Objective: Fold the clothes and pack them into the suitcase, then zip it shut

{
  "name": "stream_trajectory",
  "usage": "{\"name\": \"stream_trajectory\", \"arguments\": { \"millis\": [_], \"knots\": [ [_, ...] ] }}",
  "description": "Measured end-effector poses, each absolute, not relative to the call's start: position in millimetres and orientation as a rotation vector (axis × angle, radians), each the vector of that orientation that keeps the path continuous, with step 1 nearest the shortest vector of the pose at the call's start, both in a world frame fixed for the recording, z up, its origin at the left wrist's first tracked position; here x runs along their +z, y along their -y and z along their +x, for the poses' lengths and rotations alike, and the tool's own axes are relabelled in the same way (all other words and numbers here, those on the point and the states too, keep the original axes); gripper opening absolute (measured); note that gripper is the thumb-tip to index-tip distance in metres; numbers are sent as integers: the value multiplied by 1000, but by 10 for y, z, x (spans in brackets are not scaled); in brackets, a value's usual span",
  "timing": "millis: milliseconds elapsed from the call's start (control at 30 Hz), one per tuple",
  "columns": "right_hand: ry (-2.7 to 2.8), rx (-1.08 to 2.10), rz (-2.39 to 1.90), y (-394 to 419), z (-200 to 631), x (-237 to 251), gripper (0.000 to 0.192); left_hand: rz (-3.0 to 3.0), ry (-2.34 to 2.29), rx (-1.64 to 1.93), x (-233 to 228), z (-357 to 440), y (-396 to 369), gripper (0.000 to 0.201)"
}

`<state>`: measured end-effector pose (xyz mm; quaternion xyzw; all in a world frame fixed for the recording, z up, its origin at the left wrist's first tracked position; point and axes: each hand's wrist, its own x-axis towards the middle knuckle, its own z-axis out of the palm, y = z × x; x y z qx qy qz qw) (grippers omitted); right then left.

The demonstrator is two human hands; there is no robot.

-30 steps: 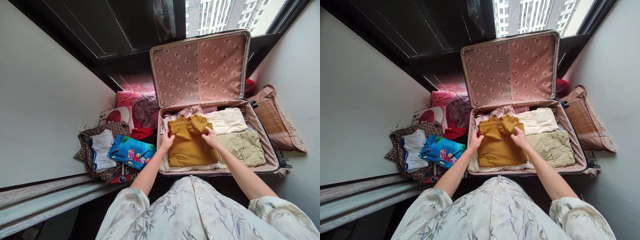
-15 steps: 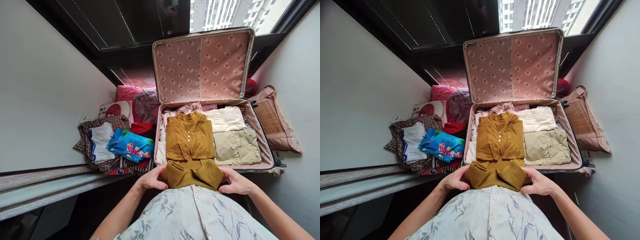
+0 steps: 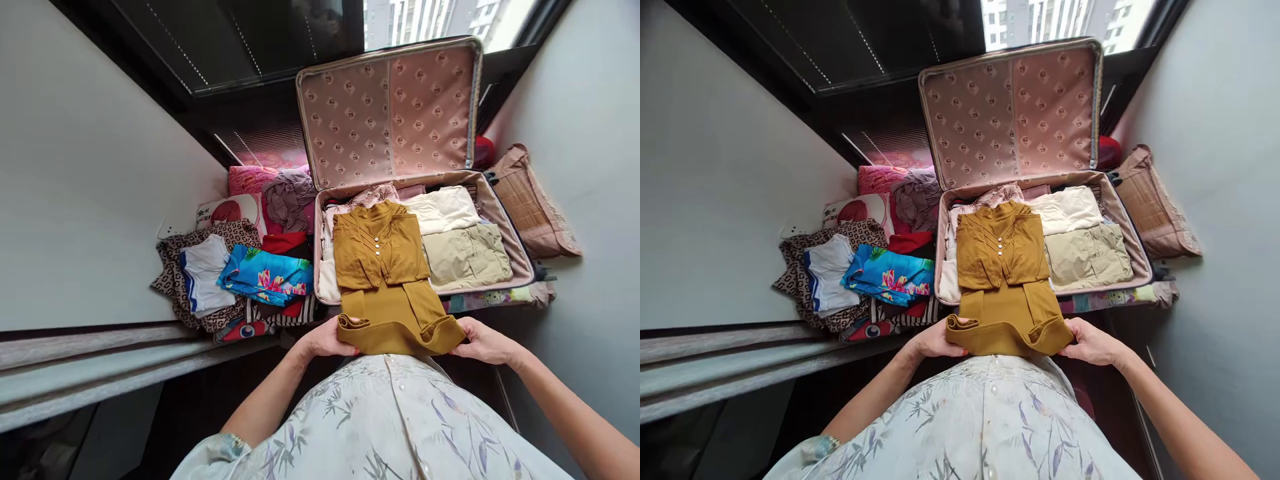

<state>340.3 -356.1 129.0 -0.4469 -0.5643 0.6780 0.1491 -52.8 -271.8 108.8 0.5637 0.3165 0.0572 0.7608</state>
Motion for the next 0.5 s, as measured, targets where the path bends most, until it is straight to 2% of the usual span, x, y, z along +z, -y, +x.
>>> {"name": "stream_trajectory", "arguments": {
  "millis": [100, 233, 300, 367, 433, 500],
  "knots": [
    [1698, 1621, -1504, 3973, 3271, 911, 16, 1389, -568, 35, 616, -418, 2847, 39],
    [1815, 1249, -1848, 4329, 3126, 356, 21, 1571, -623, -11, -35, -230, 3166, 20],
    [1798, 1143, -1994, 4380, 3090, 172, 23, 1624, -688, 3, -232, -192, 3255, 21],
    [1733, 1091, -2029, 4332, 3070, 97, 22, 1640, -648, 29, -314, -212, 3247, 31],
    [1667, 1062, -1961, 4196, 3056, 132, 18, 1633, -570, 66, -312, -274, 3174, 41],
    [1639, 1043, -1856, 3991, 3027, 251, 14, 1571, -623, 131, -286, -349, 3089, 41]
  ]
}}
